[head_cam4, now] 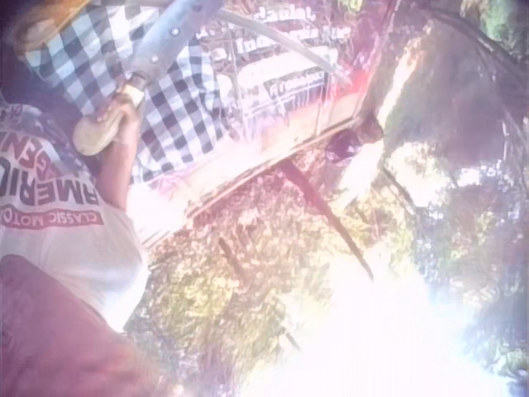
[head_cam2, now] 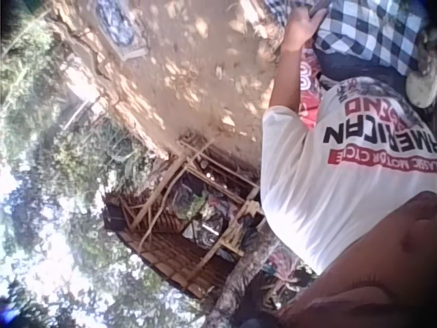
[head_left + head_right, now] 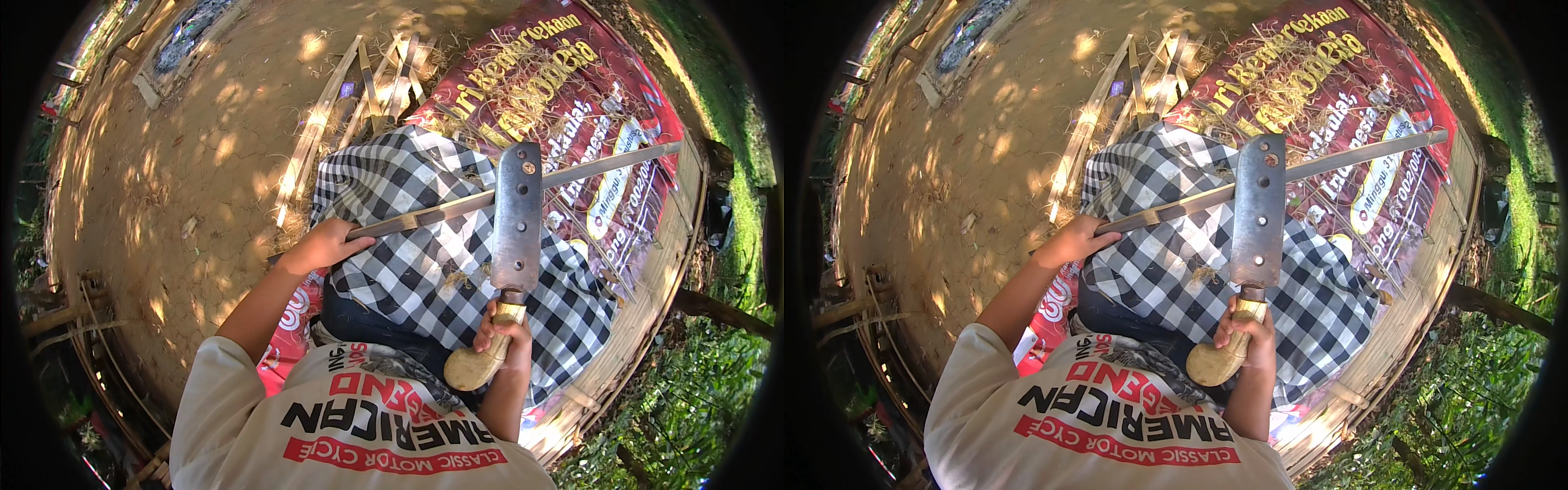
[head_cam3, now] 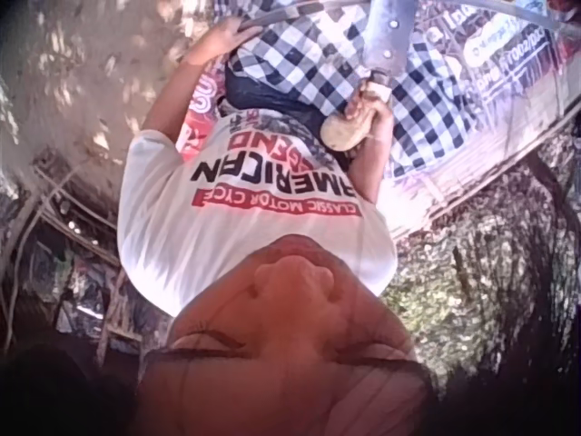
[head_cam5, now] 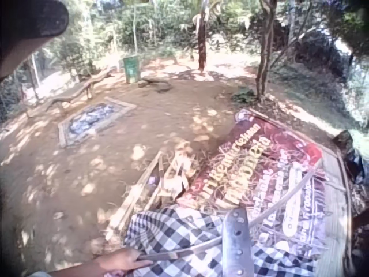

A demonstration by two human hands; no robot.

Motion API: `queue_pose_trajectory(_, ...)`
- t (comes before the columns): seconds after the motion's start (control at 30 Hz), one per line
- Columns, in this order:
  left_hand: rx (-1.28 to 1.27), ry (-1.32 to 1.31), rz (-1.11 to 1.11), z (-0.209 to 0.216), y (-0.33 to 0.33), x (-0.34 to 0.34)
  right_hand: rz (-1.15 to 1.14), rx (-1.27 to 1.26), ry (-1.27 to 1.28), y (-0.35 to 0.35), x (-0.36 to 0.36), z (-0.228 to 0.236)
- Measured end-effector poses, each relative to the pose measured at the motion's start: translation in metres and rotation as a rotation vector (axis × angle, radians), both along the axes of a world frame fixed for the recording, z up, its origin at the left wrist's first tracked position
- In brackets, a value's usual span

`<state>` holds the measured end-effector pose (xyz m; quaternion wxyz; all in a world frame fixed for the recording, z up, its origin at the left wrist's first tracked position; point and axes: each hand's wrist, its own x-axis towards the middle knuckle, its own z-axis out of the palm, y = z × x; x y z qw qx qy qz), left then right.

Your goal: The person holds a length of bamboo on their lap and uses a large knife to shave and smooth the outer surface, rotating the bamboo and removing thin strips.

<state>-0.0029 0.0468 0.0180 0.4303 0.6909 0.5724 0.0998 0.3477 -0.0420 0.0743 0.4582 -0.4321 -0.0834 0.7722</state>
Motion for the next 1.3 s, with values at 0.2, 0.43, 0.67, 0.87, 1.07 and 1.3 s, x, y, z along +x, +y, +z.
queue_pose_trajectory(0.2, -0.165, 0.205, -0.018, 0.019, 0.017, -0.001, -0.218, 0.078, -0.207, -0.003, 0.014, 0.001)
queue_pose_trajectory(0.43, 0.247, 0.295, 0.142, 0.035, 0.011, 0.011, -0.333, 0.082, -0.290, -0.003, 0.037, 0.004)
queue_pose_trajectory(0.67, 0.357, 0.366, 0.110, 0.029, 0.002, 0.013, -0.332, 0.110, -0.287, -0.001, 0.049, 0.004)
queue_pose_trajectory(0.87, 0.220, 0.291, 0.113, 0.032, -0.001, 0.017, -0.132, 0.140, -0.377, 0.004, 0.052, -0.003)
queue_pose_trajectory(1.07, 0.257, 0.237, 0.108, 0.006, -0.009, 0.016, 0.049, 0.120, -0.451, 0.040, 0.060, -0.001)
queue_pose_trajectory(1.3, 0.317, 0.269, 0.086, 0.002, -0.008, 0.022, -0.063, 0.183, -0.398, 0.079, 0.059, -0.002)
